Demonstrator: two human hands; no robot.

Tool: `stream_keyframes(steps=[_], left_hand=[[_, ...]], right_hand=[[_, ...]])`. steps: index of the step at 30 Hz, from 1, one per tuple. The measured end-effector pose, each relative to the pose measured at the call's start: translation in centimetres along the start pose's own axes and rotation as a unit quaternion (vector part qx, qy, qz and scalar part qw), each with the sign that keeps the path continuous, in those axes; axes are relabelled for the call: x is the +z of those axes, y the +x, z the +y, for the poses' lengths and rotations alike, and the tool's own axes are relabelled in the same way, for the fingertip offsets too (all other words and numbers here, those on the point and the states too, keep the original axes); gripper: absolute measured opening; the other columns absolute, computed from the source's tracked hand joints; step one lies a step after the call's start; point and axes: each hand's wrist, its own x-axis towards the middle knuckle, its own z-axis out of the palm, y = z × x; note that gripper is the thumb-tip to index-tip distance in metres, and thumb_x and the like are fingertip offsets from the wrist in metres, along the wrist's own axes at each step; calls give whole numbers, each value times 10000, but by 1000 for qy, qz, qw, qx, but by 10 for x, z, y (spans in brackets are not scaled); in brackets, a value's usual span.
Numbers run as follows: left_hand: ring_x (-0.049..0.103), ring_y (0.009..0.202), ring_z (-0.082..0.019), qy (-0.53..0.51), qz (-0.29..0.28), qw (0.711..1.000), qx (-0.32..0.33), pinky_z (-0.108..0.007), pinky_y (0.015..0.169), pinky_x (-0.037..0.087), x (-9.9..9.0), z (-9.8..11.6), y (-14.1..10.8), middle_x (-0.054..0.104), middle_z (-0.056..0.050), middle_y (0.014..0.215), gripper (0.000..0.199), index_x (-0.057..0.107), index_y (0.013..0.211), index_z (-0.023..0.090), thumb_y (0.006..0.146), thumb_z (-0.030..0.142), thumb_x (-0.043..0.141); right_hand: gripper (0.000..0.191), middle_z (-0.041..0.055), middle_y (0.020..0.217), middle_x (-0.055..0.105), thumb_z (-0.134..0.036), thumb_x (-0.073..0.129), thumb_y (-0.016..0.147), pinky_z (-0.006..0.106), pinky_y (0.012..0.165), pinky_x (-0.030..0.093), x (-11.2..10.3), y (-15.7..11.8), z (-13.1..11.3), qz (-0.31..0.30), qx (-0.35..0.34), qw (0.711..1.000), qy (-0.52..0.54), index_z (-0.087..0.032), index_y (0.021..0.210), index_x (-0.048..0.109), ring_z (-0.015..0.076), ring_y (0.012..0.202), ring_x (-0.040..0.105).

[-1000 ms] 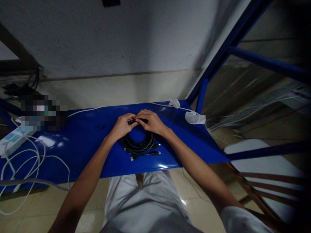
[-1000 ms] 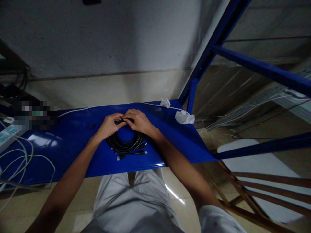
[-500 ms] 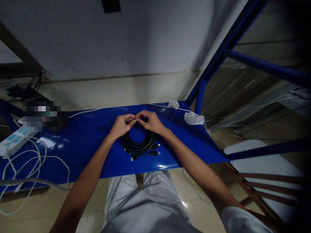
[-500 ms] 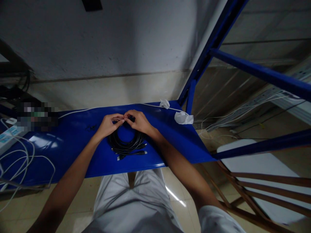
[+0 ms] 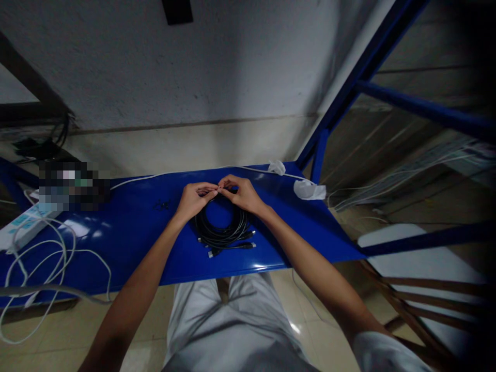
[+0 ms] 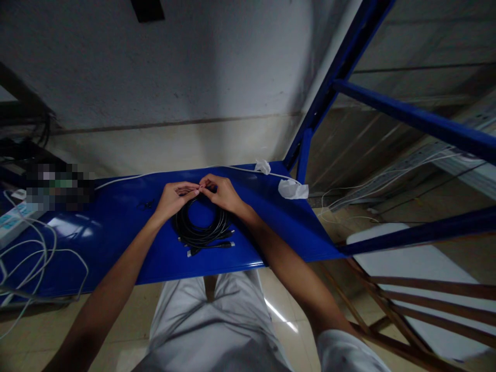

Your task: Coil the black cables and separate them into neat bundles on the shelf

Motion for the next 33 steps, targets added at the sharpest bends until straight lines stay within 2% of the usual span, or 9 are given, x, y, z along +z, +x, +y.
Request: stream_keyframes(steps=[12, 18, 28, 33], left_hand=[[821, 944, -283, -6, 8, 1000, 8, -431, 939, 651, -1, 2, -1, 852, -113, 1061, 303, 868, 1026, 190, 853, 439, 867], [806, 985, -264, 26, -16, 999, 18, -383, 881, 612, 0, 6, -2, 848, -90, 1073, 302, 853, 1085, 224, 869, 434, 877], [789, 951, -248, 41, 3, 999, 30, -368, 837, 573, 5, 2, -2, 845, -74, 1057, 247, 840, 1039, 235, 866, 407, 878], [784, 963, -244, 40, 3, 999, 32, -359, 833, 564, 6, 3, -3, 840, -70, 1050, 224, 821, 1033, 230, 883, 393, 855]], right_hand=[[189, 71, 1009, 803, -363, 704, 1049, 336, 806, 531, -3, 3, -1, 5, -57, 997, -60, -206, 1005, 799, 216, 904, 734], [182, 62, 987, 813, -374, 764, 998, 323, 768, 519, -3, 2, 1, 18, -12, 999, -49, -209, 1073, 758, 218, 879, 751], [237, 60, 971, 813, -421, 796, 968, 325, 770, 525, -2, 2, 4, 24, 16, 998, -55, -210, 1055, 731, 218, 864, 752], [248, 65, 1066, 841, -438, 706, 1046, 330, 827, 517, -3, 2, 5, -32, 27, 996, -76, -214, 1099, 798, 237, 948, 777]])
